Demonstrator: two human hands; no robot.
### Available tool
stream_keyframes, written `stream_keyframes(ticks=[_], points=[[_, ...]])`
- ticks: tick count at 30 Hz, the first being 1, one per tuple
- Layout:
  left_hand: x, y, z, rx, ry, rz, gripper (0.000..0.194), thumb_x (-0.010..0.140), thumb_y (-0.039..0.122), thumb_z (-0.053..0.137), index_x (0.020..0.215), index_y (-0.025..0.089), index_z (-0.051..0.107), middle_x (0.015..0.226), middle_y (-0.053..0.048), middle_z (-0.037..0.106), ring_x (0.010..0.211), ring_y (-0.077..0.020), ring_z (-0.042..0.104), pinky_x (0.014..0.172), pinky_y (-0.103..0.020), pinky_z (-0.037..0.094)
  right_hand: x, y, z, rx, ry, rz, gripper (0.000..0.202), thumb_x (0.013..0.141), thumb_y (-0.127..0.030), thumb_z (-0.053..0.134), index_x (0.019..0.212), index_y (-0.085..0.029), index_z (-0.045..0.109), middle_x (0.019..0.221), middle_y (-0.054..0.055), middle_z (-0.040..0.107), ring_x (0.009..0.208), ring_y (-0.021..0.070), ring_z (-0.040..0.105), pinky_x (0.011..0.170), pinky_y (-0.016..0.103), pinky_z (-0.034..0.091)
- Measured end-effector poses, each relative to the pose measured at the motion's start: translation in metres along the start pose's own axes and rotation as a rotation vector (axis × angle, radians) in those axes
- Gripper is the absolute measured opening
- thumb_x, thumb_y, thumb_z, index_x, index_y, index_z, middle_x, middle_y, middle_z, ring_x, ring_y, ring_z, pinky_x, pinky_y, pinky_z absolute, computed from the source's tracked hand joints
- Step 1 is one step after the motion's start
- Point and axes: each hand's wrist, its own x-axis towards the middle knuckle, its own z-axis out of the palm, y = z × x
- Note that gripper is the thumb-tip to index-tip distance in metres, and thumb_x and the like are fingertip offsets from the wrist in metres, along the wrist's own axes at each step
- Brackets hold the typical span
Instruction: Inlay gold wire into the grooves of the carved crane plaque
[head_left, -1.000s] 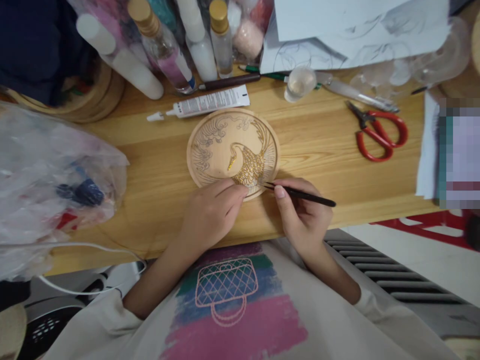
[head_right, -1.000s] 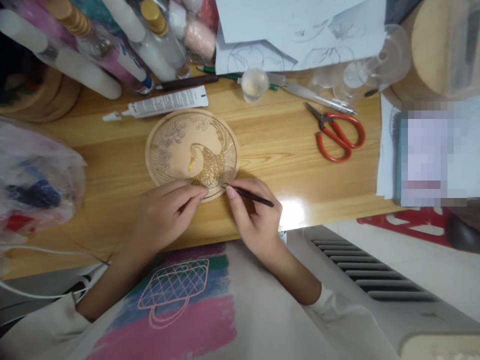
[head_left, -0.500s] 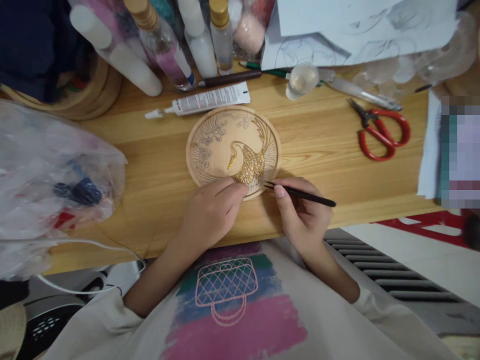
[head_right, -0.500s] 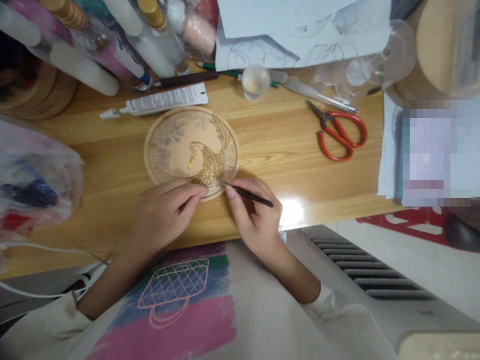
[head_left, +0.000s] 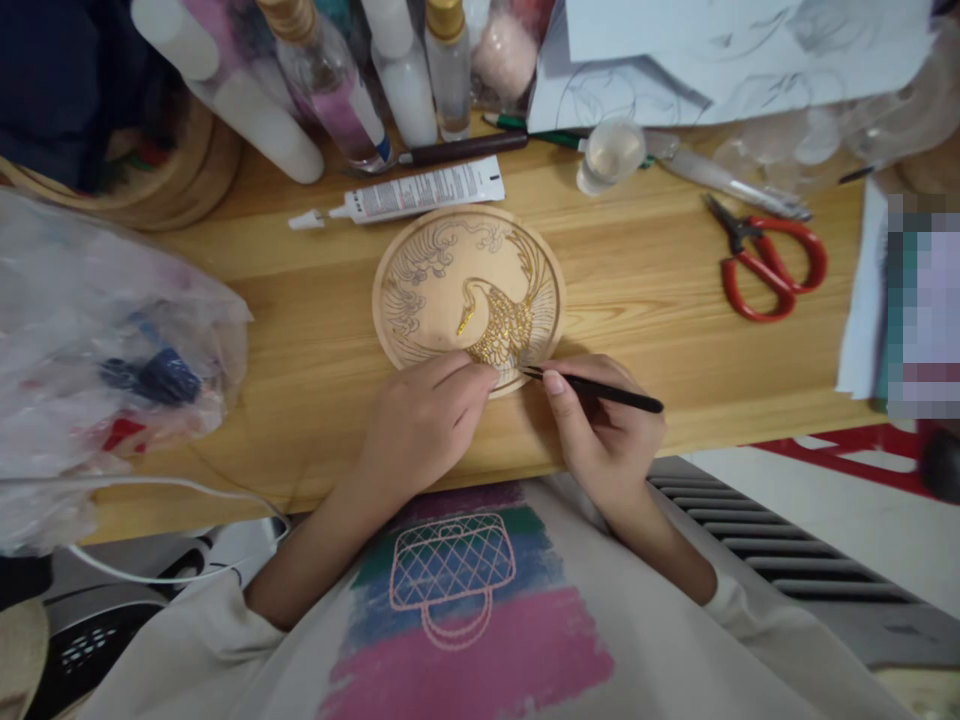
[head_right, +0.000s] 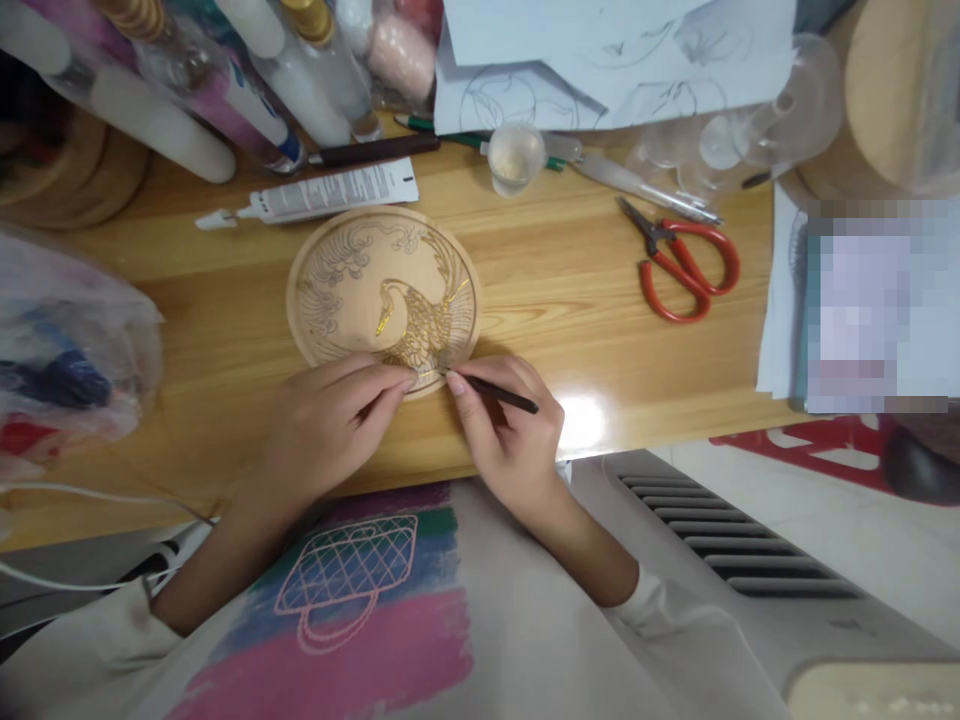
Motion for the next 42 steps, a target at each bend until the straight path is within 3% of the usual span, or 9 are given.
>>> stream_keyframes(ticks=[19,42], points=[[0.000,-0.001,0.002,-0.014,0.024,0.026,0.022,0.097,0.014,0.052,0.082,0.017,0.067,0.078,0.000,0.069,0.070,-0.0136,0.064,0.063,-0.026,0.046,-0.002,-0.008,0.009,-0.113,0.059,0.053,0.007,0.091,-0.017,0.063,0.089,-0.020,0.069,0.082,0.000,0.075,0.078,0.0145,0.071,0.073,0.030,0.060],[0.000,0.000,0.001,-0.005,0.010,0.028,0.020,0.097,0.014,0.052,0.083,0.018,0.066,0.078,0.001,0.069,0.070,-0.0131,0.063,0.062,-0.025,0.045,-0.001,-0.009,0.011,-0.194,0.063,-0.010,0.006,0.091,-0.016,0.063,0.089,-0.019,0.068,0.081,0.001,0.075,0.076,0.0149,0.072,0.072,0.030,0.059]])
